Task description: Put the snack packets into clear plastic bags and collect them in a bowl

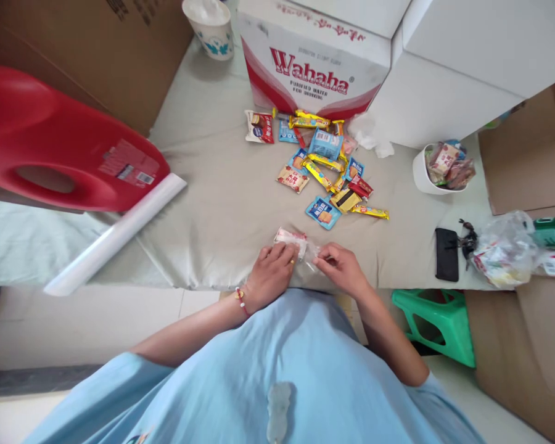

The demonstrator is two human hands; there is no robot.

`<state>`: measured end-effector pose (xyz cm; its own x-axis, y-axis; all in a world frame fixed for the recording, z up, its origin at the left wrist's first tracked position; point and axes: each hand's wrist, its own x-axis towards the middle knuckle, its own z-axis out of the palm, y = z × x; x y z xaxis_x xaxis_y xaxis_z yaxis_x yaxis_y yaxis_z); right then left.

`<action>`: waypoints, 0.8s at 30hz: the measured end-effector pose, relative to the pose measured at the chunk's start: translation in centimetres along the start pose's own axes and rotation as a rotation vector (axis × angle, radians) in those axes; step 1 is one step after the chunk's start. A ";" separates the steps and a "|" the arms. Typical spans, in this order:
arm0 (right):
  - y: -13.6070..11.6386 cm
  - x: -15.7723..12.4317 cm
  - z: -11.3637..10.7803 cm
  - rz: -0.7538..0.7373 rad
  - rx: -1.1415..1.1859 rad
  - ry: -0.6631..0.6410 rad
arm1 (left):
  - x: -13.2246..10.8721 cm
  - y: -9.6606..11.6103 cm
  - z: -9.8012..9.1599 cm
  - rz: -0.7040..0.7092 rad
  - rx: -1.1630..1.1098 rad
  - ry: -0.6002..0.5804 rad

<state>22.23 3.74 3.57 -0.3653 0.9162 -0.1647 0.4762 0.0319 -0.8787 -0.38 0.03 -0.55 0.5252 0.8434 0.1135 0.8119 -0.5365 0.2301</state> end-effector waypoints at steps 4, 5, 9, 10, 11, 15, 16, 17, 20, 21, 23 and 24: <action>-2.1 4.4 2.9 -0.201 -0.114 -0.069 | 0.2 -0.1 0.2 -0.009 -0.050 -0.010; -2.5 5.5 3.7 -0.207 -0.159 -0.081 | 0.2 -0.3 0.2 -0.030 -0.071 -0.007; -3.3 7.8 6.6 -0.188 -0.437 -0.111 | -1.0 -1.6 -0.8 -0.091 -0.190 0.063; -3.4 7.7 7.1 -0.211 -0.518 -0.123 | -1.7 -2.0 -1.1 -0.097 -0.222 0.084; -3.5 7.4 7.6 -0.243 -0.592 -0.132 | -2.5 -2.4 -1.4 -0.101 -0.242 0.107; -3.8 5.8 8.8 -0.319 -0.792 -0.141 | -5.8 -4.2 -1.8 -0.133 -0.309 0.275; -3.7 5.6 8.9 -0.321 -0.820 -0.142 | -6.4 -4.6 -1.7 -0.151 -0.335 0.330; -3.6 5.5 9.0 -0.318 -0.841 -0.142 | -6.7 -5.0 -1.6 -0.174 -0.359 0.381; -2.8 5.9 8.5 -0.288 -0.836 -0.124 | -6.3 -5.4 -1.5 -0.295 -0.457 0.485; -2.5 6.1 8.1 -0.271 -0.790 -0.097 | -5.9 -5.3 -1.6 -0.361 -0.506 0.490; -1.9 6.3 6.7 -0.242 -0.592 0.003 | -4.5 -4.8 -1.7 -0.516 -0.652 0.456; -1.6 6.3 5.9 -0.226 -0.433 0.066 | -3.7 -4.4 -1.8 -0.595 -0.751 0.431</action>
<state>14.51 7.08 1.31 -0.4530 0.8901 0.0497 0.6850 0.3832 -0.6196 -6.40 -0.69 -0.27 -0.1616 0.9831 0.0860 0.4647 -0.0011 0.8855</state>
